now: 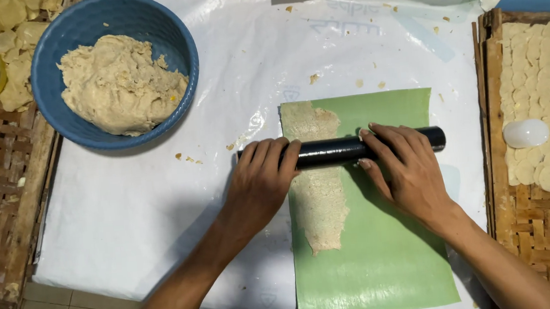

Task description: The recorder is preparing patterned crackers by spreading dough over a stencil and rolling it flat.

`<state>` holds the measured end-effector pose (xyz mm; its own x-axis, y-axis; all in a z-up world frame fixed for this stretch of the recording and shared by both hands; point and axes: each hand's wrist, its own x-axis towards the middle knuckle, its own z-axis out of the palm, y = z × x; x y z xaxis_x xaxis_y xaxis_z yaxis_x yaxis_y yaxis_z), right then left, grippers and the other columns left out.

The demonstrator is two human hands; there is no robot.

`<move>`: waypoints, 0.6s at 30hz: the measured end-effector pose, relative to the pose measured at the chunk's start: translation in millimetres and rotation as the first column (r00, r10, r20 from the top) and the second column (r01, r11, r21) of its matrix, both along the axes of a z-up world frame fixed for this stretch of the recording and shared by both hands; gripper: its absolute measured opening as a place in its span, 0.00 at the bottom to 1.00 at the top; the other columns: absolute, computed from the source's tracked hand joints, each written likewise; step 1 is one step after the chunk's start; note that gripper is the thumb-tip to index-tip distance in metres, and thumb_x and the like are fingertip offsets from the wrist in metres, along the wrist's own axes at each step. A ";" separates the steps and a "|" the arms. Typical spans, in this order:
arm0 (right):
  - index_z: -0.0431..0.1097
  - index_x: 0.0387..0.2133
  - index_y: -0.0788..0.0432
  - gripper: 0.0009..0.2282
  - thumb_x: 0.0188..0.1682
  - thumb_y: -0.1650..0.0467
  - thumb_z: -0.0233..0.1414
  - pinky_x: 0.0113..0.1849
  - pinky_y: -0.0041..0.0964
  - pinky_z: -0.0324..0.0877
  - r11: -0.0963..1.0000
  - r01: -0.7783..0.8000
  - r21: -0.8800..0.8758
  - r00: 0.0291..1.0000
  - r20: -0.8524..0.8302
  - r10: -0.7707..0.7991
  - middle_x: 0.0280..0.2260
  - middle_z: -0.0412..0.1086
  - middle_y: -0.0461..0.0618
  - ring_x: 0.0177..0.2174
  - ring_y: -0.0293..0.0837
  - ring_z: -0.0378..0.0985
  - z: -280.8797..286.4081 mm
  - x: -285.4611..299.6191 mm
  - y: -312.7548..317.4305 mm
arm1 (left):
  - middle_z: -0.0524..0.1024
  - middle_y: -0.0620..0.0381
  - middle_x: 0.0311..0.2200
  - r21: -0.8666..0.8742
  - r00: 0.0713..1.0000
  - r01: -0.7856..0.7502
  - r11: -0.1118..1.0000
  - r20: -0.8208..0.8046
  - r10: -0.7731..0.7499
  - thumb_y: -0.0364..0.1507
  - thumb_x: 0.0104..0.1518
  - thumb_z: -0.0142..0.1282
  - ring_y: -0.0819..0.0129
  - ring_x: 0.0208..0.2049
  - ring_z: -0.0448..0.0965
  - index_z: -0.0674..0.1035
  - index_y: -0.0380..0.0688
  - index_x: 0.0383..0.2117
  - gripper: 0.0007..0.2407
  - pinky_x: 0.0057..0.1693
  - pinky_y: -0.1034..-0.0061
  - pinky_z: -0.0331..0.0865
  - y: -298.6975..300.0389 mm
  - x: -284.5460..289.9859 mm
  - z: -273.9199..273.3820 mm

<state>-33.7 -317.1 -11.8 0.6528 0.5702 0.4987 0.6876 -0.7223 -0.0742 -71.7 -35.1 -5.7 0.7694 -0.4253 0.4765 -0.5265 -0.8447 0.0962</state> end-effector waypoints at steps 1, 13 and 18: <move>0.73 0.56 0.56 0.18 0.54 0.63 0.53 0.53 0.50 0.68 1.000 -0.002 0.002 1.000 0.000 0.002 0.51 0.73 0.55 0.48 0.55 0.76 -7.8 1.6 1.1 | 0.75 0.44 0.39 0.002 1.000 -0.002 1.000 0.000 0.002 0.33 0.59 0.60 0.52 0.42 0.79 0.75 0.37 0.52 0.18 0.52 0.59 0.72 -1.9 -0.6 -0.2; 0.57 0.69 0.62 0.24 0.65 0.62 0.31 0.62 0.62 0.49 0.975 0.094 -0.201 0.932 -0.326 -0.157 0.65 0.58 0.71 0.66 0.66 0.53 13.1 97.4 40.1 | 0.60 0.29 0.66 -0.028 0.945 -0.206 0.978 -0.264 0.192 0.43 0.71 0.35 0.40 0.71 0.52 0.68 0.23 0.61 0.28 0.70 0.39 0.33 0.1 96.0 -8.8; 0.51 0.71 0.65 0.26 0.63 0.62 0.36 0.64 0.59 0.43 0.978 0.111 -0.174 0.959 -0.241 -0.151 0.67 0.54 0.72 0.67 0.64 0.49 7.8 75.0 37.3 | 0.63 0.28 0.64 -0.107 0.983 -0.182 0.978 -0.044 0.178 0.44 0.71 0.34 0.40 0.69 0.57 0.69 0.23 0.61 0.29 0.71 0.42 0.38 -6.4 71.7 -3.0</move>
<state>41.3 -279.8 -4.0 0.8197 0.5290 0.2196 0.5597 -0.8213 -0.1109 0.1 -41.5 -8.7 0.8451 -0.2251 0.4849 -0.3620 -0.9084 0.2092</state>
